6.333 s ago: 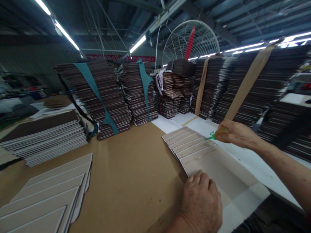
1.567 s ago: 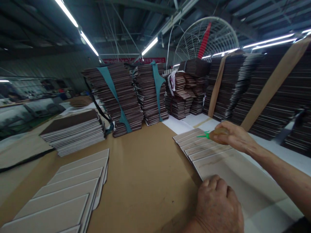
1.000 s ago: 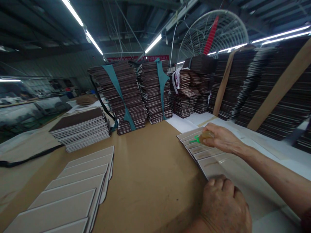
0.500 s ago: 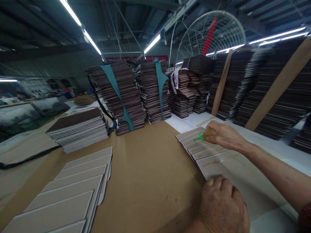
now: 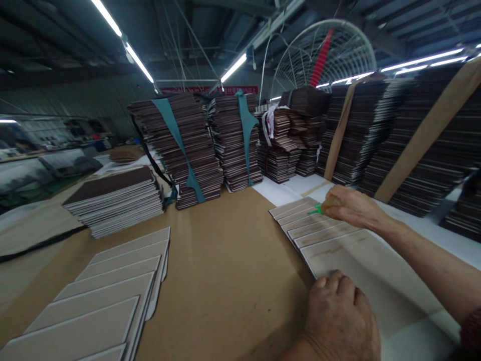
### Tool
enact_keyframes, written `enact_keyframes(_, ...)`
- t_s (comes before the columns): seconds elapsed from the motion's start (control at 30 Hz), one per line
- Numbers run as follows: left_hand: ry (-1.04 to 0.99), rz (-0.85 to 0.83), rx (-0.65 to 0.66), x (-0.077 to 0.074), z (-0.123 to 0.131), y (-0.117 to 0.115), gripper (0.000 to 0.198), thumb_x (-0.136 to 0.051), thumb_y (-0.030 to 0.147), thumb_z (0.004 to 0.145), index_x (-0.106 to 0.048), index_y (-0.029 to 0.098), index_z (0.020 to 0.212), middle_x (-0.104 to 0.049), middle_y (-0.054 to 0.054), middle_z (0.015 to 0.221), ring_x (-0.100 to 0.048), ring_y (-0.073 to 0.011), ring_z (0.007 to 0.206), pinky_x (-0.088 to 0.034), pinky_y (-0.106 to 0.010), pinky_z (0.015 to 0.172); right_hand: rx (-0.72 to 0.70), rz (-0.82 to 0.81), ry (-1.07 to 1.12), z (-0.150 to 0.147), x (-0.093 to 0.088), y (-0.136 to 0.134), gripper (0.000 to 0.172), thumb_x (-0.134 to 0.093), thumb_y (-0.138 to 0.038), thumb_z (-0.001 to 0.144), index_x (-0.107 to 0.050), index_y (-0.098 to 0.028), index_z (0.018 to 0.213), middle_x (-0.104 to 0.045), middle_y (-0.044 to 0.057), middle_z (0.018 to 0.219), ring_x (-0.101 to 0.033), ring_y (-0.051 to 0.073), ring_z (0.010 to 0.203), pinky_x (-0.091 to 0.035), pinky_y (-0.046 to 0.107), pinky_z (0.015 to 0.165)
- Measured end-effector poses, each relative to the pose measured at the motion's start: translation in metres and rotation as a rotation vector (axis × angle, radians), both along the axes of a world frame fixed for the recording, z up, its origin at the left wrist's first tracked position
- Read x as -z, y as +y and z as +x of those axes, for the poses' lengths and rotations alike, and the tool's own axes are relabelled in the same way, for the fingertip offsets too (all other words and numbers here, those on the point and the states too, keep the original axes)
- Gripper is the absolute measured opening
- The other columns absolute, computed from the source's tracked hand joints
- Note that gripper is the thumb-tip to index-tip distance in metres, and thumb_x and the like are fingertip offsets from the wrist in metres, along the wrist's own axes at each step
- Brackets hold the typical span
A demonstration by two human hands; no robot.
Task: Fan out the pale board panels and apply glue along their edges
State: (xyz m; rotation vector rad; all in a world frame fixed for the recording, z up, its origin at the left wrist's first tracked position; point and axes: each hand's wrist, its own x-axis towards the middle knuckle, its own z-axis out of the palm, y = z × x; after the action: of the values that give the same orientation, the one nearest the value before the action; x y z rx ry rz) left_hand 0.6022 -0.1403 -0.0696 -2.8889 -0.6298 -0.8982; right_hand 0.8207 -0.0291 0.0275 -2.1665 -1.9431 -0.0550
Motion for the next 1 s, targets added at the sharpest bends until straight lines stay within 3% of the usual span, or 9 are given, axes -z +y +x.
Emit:
enact_keyframes(0.17, 0.018, -0.029, -0.007, 0.003, 0.001, 0.0, 0.031, -0.054, 0.038, 0.099, -0.069, 0.01, 0.1, -0.07, -0.013, 0.105, -0.068, -0.0288, 0.104, -0.062, -0.043, 0.089, 0.103, -0.008, -0.019, 0.019, 0.001, 0.003, 0.027, -0.07, -0.042, 0.099, -0.066, -0.018, 0.11, -0.066, 0.004, 0.101, -0.062, 0.019, 0.084, -0.054, 0.036, 0.079)
enact_keyframes(0.4, -0.004, -0.049, -0.001, 0.006, 0.001, 0.0, 0.028, -0.056, 0.037, 0.097, -0.068, 0.011, 0.097, -0.068, -0.011, 0.102, -0.067, -0.0288, 0.106, -0.06, -0.043, 0.09, 0.009, -0.037, 0.03, 0.003, 0.0, -0.001, 0.024, -0.07, -0.039, 0.1, -0.067, -0.018, 0.113, -0.067, 0.003, 0.101, -0.064, 0.019, 0.088, -0.056, 0.037, 0.083)
enact_keyframes(0.7, 0.078, -0.096, -0.007, 0.002, 0.004, -0.001, 0.031, -0.051, 0.037, 0.1, -0.068, 0.012, 0.097, -0.069, -0.014, 0.106, -0.068, -0.0303, 0.106, -0.059, -0.045, 0.089, 0.222, -0.027, 0.0, 0.041, -0.002, 0.005, 0.024, -0.071, -0.04, 0.1, -0.068, -0.019, 0.113, -0.067, 0.006, 0.111, -0.064, 0.02, 0.091, -0.056, 0.037, 0.084)
enact_keyframes(1.0, 0.076, -0.089, -0.016, 0.002, 0.003, 0.0, 0.031, -0.054, 0.038, 0.099, -0.069, 0.012, 0.097, -0.069, -0.013, 0.104, -0.068, -0.0298, 0.104, -0.058, -0.044, 0.09, 0.185, -0.011, 0.058, 0.046, 0.009, 0.009, 0.024, -0.073, -0.038, 0.099, -0.068, -0.019, 0.112, -0.067, 0.005, 0.109, -0.065, 0.02, 0.092, -0.057, 0.038, 0.085)
